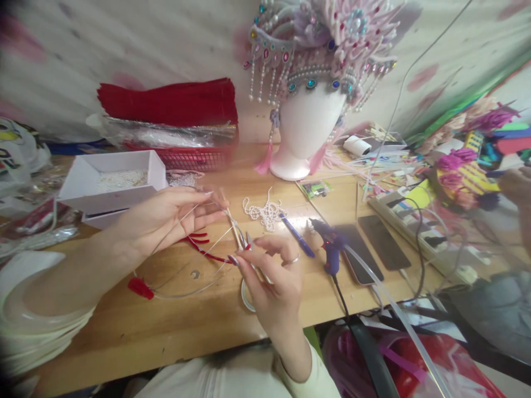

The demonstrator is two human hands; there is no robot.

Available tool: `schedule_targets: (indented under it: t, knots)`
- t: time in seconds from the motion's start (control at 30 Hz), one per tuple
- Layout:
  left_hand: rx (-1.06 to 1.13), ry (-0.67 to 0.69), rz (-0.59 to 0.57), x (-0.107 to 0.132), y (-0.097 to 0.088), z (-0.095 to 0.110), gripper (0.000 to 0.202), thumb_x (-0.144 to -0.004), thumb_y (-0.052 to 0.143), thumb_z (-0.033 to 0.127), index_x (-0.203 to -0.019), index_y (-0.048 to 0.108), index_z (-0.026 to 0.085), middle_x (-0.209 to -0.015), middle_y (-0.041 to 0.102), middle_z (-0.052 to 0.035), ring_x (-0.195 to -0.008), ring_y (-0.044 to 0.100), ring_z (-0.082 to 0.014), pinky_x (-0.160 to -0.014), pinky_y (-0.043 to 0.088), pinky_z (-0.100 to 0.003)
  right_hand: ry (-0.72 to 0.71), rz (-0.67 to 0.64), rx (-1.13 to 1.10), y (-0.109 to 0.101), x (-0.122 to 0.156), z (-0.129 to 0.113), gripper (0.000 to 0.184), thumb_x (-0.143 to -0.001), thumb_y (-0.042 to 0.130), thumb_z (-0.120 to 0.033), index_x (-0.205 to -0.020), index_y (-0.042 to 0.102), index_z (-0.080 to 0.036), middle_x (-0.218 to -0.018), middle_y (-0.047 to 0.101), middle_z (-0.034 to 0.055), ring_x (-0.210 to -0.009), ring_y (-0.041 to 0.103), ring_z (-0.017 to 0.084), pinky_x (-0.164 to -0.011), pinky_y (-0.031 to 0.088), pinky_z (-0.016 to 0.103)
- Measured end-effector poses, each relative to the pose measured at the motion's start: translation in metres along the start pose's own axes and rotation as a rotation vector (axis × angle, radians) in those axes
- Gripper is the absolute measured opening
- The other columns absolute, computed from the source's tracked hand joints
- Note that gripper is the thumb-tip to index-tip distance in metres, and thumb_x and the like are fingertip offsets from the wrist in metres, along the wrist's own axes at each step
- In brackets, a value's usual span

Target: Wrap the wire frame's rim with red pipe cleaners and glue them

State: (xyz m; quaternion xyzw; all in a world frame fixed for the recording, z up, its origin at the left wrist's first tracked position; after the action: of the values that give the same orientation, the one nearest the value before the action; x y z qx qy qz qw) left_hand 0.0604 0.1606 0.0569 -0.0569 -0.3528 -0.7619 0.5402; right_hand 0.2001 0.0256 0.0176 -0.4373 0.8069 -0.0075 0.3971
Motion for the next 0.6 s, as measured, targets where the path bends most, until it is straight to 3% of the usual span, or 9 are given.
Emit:
schedule_targets:
  t: [0.07, 0.13, 0.23, 0.3, 0.4, 0.5, 0.6]
  knots:
    - [0.005, -0.006, -0.023, 0.001, 0.001, 0.000, 0.031, -0.092, 0.049, -0.004, -0.070, 0.067, 0.008, -0.074, 0.070, -0.0048, -0.075, 0.072, -0.0121, -0.097, 0.059, -0.035, 0.042, 0.038, -0.093, 0.001, -0.006, 0.006, 0.009, -0.086, 0.076, -0.018, -0.086, 0.078, -0.026, -0.110, 0.072, 0.0070, -0.102, 0.068, 0.023, -0.081, 0.055, 0.037]
    - [0.015, 0.002, -0.032, 0.001, 0.001, -0.001, 0.031, -0.092, 0.049, -0.005, -0.069, 0.066, 0.009, -0.075, 0.070, -0.0048, -0.075, 0.071, -0.0116, -0.093, 0.060, -0.033, 0.207, 0.025, -0.316, 0.007, -0.011, 0.013, 0.012, -0.092, 0.071, -0.027, -0.081, 0.072, -0.024, -0.113, 0.076, 0.0065, -0.105, 0.070, 0.023, -0.087, 0.056, 0.040]
    - [0.025, 0.008, -0.036, 0.001, 0.000, -0.002, 0.029, -0.092, 0.050, -0.005, -0.072, 0.065, 0.009, -0.077, 0.070, -0.0051, -0.075, 0.071, -0.0124, -0.088, 0.062, -0.033, 0.465, -0.015, -0.672, 0.019, -0.016, 0.021, 0.026, -0.099, 0.062, -0.041, -0.079, 0.061, -0.023, -0.079, 0.076, 0.0006, -0.077, 0.072, 0.018, -0.081, 0.058, 0.037]
    - [0.029, 0.005, -0.033, 0.001, -0.002, -0.003, 0.027, -0.092, 0.050, -0.004, -0.074, 0.065, 0.009, -0.077, 0.071, -0.0058, -0.076, 0.072, -0.0137, -0.087, 0.063, -0.034, 0.525, -0.003, -0.750, 0.018, -0.020, 0.025, 0.028, -0.099, 0.062, -0.045, -0.081, 0.058, -0.023, -0.050, 0.058, -0.0087, -0.049, 0.059, 0.011, -0.068, 0.056, 0.030]
    - [0.037, -0.008, -0.024, 0.000, -0.005, -0.001, 0.026, -0.092, 0.049, -0.004, -0.076, 0.066, 0.008, -0.078, 0.072, -0.0073, -0.076, 0.073, -0.0151, -0.085, 0.064, -0.034, 0.468, 0.073, -0.576, 0.000, -0.027, 0.030, 0.027, -0.097, 0.065, -0.042, -0.080, 0.058, -0.022, -0.041, 0.042, -0.0137, -0.036, 0.039, 0.007, -0.055, 0.046, 0.023]
    - [0.037, -0.027, -0.003, 0.000, -0.007, 0.002, 0.028, -0.093, 0.048, -0.004, -0.076, 0.067, 0.008, -0.078, 0.073, -0.0078, -0.075, 0.074, -0.0148, -0.082, 0.064, -0.031, 0.343, 0.167, -0.171, -0.028, -0.035, 0.025, 0.027, -0.096, 0.067, -0.040, -0.078, 0.062, -0.021, -0.047, 0.052, -0.0088, -0.041, 0.047, 0.008, -0.049, 0.040, 0.023]
    - [0.025, -0.050, 0.035, 0.002, -0.009, 0.005, 0.030, -0.094, 0.046, -0.005, -0.077, 0.067, 0.009, -0.077, 0.074, -0.0073, -0.072, 0.075, -0.0141, -0.077, 0.064, -0.027, 0.241, 0.253, 0.078, -0.054, -0.043, 0.012, 0.025, -0.096, 0.067, -0.038, -0.077, 0.068, -0.021, -0.060, 0.066, -0.0019, -0.053, 0.059, 0.013, -0.055, 0.047, 0.027]
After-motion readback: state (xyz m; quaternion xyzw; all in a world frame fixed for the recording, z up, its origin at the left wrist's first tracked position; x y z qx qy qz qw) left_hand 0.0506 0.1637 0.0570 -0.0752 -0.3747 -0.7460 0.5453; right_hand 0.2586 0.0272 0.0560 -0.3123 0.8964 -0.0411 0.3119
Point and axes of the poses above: each hand's wrist, its own x-axis away from the middle knuckle, its own y-axis out of the palm, z = x × y, the point moved 3 cm from there along -x, towards the middle knuckle
